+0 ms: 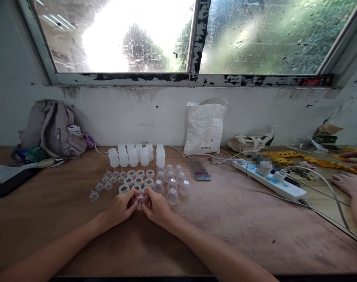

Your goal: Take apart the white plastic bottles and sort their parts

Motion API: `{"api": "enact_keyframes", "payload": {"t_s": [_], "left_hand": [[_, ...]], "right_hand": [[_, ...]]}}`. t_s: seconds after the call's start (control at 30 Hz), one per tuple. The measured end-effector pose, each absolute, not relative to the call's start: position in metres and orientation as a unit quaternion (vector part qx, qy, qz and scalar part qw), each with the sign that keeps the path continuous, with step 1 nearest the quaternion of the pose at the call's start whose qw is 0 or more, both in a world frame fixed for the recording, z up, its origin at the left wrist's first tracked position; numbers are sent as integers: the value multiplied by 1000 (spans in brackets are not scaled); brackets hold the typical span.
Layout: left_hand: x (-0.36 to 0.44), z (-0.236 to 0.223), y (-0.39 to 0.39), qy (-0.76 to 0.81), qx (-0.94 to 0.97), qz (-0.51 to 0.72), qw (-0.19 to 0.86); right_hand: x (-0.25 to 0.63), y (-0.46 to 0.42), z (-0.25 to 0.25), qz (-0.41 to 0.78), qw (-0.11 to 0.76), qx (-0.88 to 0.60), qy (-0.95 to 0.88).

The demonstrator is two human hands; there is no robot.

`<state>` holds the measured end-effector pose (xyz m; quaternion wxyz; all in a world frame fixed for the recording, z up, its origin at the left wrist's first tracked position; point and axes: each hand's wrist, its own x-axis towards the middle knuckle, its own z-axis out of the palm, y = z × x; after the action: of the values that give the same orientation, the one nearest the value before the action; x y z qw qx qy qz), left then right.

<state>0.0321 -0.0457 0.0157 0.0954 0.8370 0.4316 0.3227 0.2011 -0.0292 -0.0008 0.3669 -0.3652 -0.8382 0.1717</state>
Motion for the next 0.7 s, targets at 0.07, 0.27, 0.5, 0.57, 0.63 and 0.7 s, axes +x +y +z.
{"api": "enact_keyframes", "payload": {"t_s": [0.07,0.27,0.5,0.57,0.63,0.7], "left_hand": [[32,16,-46,436,833,325,101],[32,16,-46,449,822,327,129],[31,16,-45,440,830,314,140],[31,16,-45,439,830,312,143],[31,15,-45,438,830,313,147],[32,14,-45,438,828,317,149]], "right_hand": [[201,-29,-1,170,363,-363,-841],[203,-33,7,154,378,-354,-841],[202,-31,4,157,377,-351,-843],[201,-30,3,152,376,-347,-846],[201,-30,3,146,374,-345,-848],[201,-31,3,139,369,-344,-852]]}}
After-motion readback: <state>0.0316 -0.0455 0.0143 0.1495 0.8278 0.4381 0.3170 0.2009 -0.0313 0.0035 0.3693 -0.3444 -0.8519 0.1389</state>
